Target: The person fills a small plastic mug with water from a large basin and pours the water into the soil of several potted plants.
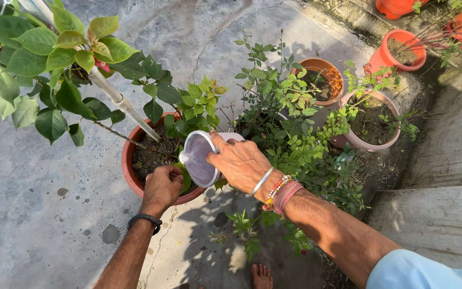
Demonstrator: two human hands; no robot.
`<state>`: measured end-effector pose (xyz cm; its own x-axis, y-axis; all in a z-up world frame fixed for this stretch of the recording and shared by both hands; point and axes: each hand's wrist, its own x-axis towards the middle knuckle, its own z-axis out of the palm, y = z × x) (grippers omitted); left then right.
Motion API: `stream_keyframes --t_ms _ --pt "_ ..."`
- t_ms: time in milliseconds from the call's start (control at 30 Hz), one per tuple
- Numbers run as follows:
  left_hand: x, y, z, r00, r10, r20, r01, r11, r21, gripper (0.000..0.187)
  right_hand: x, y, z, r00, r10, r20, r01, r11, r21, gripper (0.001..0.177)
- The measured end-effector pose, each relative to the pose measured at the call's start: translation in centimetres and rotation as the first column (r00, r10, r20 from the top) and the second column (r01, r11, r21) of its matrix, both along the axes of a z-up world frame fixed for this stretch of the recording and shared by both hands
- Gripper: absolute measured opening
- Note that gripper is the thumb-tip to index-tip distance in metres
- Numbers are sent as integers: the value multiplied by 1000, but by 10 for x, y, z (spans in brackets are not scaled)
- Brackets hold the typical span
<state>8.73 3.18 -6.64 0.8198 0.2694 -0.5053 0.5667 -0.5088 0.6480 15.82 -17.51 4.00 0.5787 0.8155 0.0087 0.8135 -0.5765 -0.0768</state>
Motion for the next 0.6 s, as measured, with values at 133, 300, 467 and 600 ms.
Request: stream_keyframes --t_ms 133,300,467,600 --pt "-3 6 3 996 92 13 -90 991 -98 22 -5 9 9 998 -38 -50 42 995 89 16" --pt "2 13 15 974 218 58 -196 945 -262 25 -7 8 23 960 -139 -241 188 963 192 29" --pt "5 14 27 969 229 95 -199 947 -252 24 -13 3 27 945 -200 -259 257 944 209 28" --pt "4 13 30 971 216 101 -201 969 -142 23 -11 -5 19 981 -167 -100 181 973 141 28"
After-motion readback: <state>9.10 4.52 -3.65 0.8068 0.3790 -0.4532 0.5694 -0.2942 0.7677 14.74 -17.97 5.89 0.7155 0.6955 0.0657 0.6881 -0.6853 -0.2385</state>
